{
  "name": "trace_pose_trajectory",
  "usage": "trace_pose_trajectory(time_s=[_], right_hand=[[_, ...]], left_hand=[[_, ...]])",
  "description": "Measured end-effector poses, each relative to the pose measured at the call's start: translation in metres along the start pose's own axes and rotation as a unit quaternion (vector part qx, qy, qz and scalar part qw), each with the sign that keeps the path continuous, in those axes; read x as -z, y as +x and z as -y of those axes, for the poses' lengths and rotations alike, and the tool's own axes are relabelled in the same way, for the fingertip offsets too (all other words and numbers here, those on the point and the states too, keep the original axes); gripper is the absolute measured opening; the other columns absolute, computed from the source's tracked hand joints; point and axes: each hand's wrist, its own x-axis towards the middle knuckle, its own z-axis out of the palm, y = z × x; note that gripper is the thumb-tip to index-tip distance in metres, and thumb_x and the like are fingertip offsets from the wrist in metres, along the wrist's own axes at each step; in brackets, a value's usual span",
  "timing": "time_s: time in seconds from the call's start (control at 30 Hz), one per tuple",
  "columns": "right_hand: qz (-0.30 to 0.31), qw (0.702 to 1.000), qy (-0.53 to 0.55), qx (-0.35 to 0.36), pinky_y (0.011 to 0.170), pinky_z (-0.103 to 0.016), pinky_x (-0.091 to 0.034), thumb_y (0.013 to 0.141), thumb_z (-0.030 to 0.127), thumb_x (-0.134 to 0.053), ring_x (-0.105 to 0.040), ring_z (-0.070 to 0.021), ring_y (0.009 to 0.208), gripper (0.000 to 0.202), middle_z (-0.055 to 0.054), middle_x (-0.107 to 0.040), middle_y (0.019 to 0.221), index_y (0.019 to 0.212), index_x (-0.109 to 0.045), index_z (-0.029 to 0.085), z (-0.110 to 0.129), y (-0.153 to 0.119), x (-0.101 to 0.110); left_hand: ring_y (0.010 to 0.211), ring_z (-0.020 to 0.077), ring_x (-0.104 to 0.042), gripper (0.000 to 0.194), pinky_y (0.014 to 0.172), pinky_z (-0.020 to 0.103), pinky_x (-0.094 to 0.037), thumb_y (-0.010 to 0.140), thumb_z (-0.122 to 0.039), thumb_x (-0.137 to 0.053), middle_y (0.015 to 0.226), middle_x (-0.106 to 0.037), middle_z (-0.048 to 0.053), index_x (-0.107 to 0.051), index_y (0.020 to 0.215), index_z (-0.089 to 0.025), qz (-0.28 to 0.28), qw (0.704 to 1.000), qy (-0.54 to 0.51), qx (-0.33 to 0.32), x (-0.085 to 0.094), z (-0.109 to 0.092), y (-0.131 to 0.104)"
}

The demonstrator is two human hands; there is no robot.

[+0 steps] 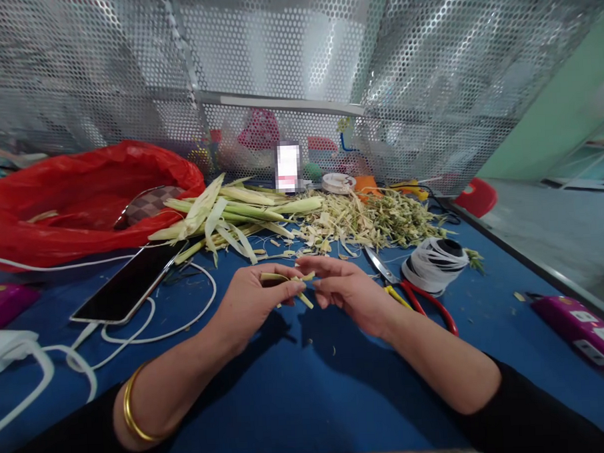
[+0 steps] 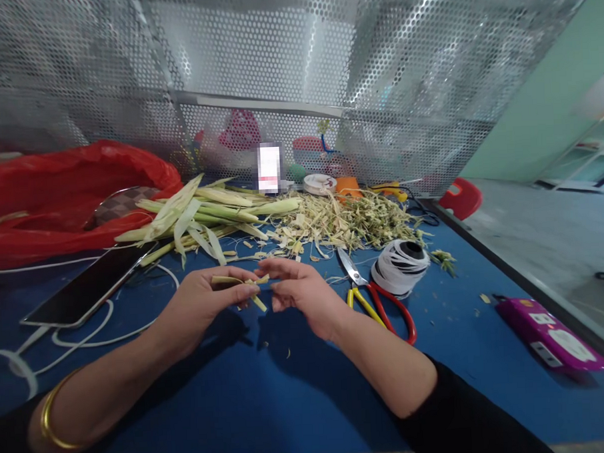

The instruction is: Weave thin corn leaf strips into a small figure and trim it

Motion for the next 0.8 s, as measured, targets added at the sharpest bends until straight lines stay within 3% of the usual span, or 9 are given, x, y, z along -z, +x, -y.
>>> trace_pose_trajectory(time_s=[0.07,0.17,0.27,0.37,0.47,0.6,0.7,0.8], right_hand=[[0.038,0.998,-0.046,0.007,0.057,-0.023,-0.045,0.065,0.012,-0.064,-0.055,-0.0068,0.055,0.037,0.000,-0.068,0.093,0.101,-0.067,0.021,-0.0035,0.0002,-0.0027],[0.028,0.987,-0.151,0.048,0.059,-0.025,-0.044,0.073,0.020,-0.061,-0.055,-0.0094,0.055,0.009,0.001,-0.065,0.073,0.080,-0.066,0.018,-0.0076,0.0007,-0.0052],[-0.014,0.953,-0.282,0.114,0.057,-0.025,-0.038,0.081,0.025,-0.057,-0.051,-0.0106,0.051,0.022,0.004,-0.055,0.052,0.060,-0.057,0.019,-0.0080,-0.0002,-0.0059],[-0.018,0.927,-0.343,0.152,0.057,-0.025,-0.034,0.085,0.026,-0.055,-0.048,-0.0115,0.052,0.022,0.004,-0.052,0.050,0.063,-0.056,0.020,-0.0053,-0.0029,-0.0065],[-0.009,0.935,-0.318,0.160,0.058,-0.026,-0.034,0.087,0.032,-0.053,-0.047,-0.0116,0.053,0.024,0.004,-0.051,0.052,0.066,-0.054,0.020,-0.0029,-0.0057,-0.0076],[-0.024,0.970,-0.209,0.125,0.058,-0.026,-0.034,0.087,0.040,-0.052,-0.044,-0.0109,0.049,0.028,0.005,-0.049,0.048,0.068,-0.055,0.020,-0.0019,-0.0056,-0.0078],[-0.069,0.974,-0.169,0.133,0.056,-0.026,-0.033,0.081,0.038,-0.061,-0.043,-0.0099,0.049,0.019,0.006,-0.049,0.052,0.082,-0.061,0.019,-0.0012,-0.0034,-0.0078],[-0.042,0.976,-0.166,0.131,0.054,-0.025,-0.033,0.072,0.034,-0.070,-0.042,-0.0095,0.050,0.034,0.008,-0.047,0.057,0.102,-0.063,0.020,-0.0019,-0.0023,-0.0099]], left_hand=[[0.055,0.0099,-0.056,0.023,0.059,0.022,-0.047,0.061,-0.030,-0.080,0.065,-0.068,0.000,-0.072,0.076,-0.015,0.005,0.999,-0.042,0.023,0.0011,0.0014,0.0007],[0.058,0.0097,-0.058,0.025,0.061,0.022,-0.047,0.060,-0.029,-0.082,0.066,-0.068,0.000,-0.072,0.078,-0.015,0.008,0.996,-0.083,0.046,0.0019,0.0029,0.0017],[0.059,0.0100,-0.059,0.027,0.062,0.022,-0.048,0.059,-0.029,-0.083,0.067,-0.068,0.000,-0.071,0.079,-0.015,-0.008,0.992,-0.108,0.062,0.0022,0.0045,0.0033],[0.058,0.0093,-0.059,0.029,0.062,0.022,-0.049,0.059,-0.028,-0.083,0.071,-0.069,0.000,-0.071,0.082,-0.014,-0.010,0.989,-0.132,0.070,0.0029,0.0071,0.0052],[0.055,0.0081,-0.058,0.029,0.061,0.021,-0.050,0.060,-0.026,-0.083,0.070,-0.068,0.000,-0.071,0.083,-0.014,-0.011,0.984,-0.158,0.081,0.0036,0.0086,0.0063],[0.052,0.0065,-0.057,0.021,0.058,0.020,-0.052,0.062,-0.019,-0.081,0.067,-0.065,-0.001,-0.071,0.080,-0.014,-0.013,0.971,-0.212,0.107,0.0039,0.0062,0.0058],[0.050,0.0057,-0.055,0.014,0.058,0.020,-0.055,0.065,-0.012,-0.077,0.066,-0.063,-0.002,-0.071,0.078,-0.013,0.000,0.952,-0.268,0.147,0.0042,0.0024,0.0039],[0.049,0.0045,-0.054,0.012,0.056,0.019,-0.055,0.069,-0.011,-0.074,0.067,-0.063,-0.002,-0.071,0.080,-0.013,0.027,0.932,-0.307,0.191,0.0054,0.0003,0.0016]])
